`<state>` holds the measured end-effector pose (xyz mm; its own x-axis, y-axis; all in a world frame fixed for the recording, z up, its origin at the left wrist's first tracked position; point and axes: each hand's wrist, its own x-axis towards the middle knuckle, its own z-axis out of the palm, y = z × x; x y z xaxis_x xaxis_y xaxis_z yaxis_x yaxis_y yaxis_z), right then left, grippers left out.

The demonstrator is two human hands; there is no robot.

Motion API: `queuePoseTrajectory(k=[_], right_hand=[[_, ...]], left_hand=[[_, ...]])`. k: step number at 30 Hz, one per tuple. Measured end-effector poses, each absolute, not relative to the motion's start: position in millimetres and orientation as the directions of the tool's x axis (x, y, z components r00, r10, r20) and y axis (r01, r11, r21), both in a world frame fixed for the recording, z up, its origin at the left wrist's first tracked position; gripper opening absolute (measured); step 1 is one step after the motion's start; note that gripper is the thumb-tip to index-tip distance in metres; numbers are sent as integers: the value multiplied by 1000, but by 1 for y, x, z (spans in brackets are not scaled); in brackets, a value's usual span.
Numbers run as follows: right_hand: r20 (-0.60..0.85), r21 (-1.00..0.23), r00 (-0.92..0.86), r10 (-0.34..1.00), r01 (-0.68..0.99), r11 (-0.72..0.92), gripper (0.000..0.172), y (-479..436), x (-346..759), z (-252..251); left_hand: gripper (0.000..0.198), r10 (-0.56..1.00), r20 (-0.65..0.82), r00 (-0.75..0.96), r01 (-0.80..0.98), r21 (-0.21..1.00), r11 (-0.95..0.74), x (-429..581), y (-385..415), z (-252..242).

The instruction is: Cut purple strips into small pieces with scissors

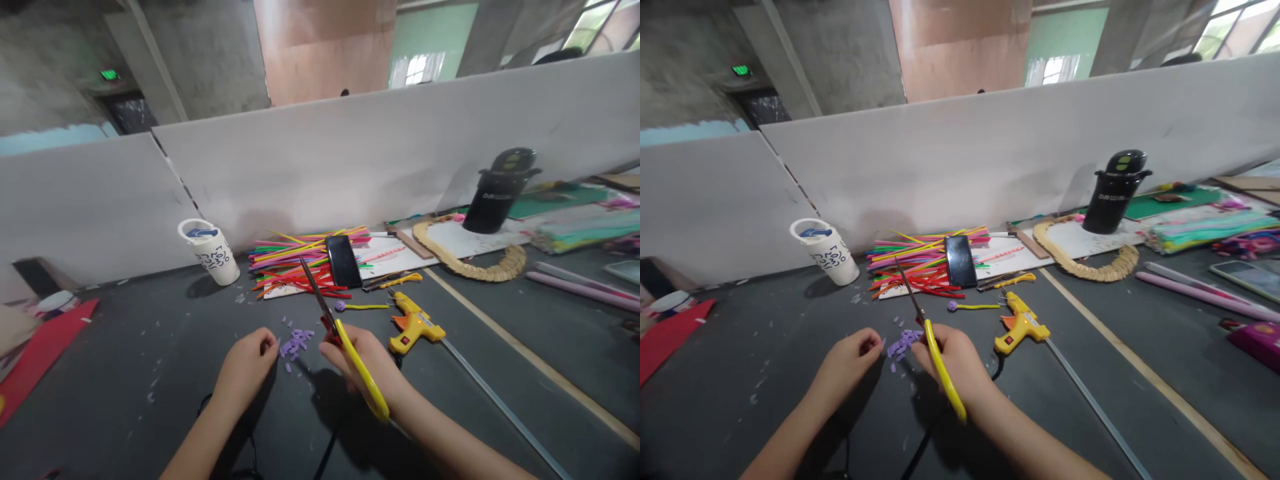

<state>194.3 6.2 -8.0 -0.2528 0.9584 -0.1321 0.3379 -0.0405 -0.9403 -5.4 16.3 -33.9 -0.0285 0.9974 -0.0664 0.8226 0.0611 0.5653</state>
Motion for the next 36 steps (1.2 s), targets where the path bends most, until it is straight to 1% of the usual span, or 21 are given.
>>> queuePoseTrajectory(k=[4,7,14,20,25,30,33,36], right_hand=[[-142,-944,-236,961,325,-60,16,9,195,-7],[-147,-943,-222,964,327,-68,15,11,196,-8],[-149,-938,-231,962,341,-64,15,13,199,-5],[-146,-929,-246,958,366,-48,18,16,200,7],[-148,-922,-244,958,385,-44,18,13,194,-5],[-155,-913,-245,957,406,-44,16,9,194,-15],[-157,-911,-250,955,411,-42,16,8,194,-16],[-161,-912,-252,954,408,-46,16,8,194,-18]], left_hand=[[20,997,-68,-47,871,486,74,-4,42,-51],[21,997,-58,-54,876,476,75,-5,49,-56],[20,998,-10,-66,828,558,60,-14,31,-52],[18,995,64,71,768,634,-96,-8,14,-48],[16,990,97,102,740,658,-141,-8,8,-52],[17,978,101,185,717,667,-204,-9,7,-51],[17,976,101,194,699,684,-210,-8,8,-52],[13,982,97,163,670,720,-183,-8,9,-54]])
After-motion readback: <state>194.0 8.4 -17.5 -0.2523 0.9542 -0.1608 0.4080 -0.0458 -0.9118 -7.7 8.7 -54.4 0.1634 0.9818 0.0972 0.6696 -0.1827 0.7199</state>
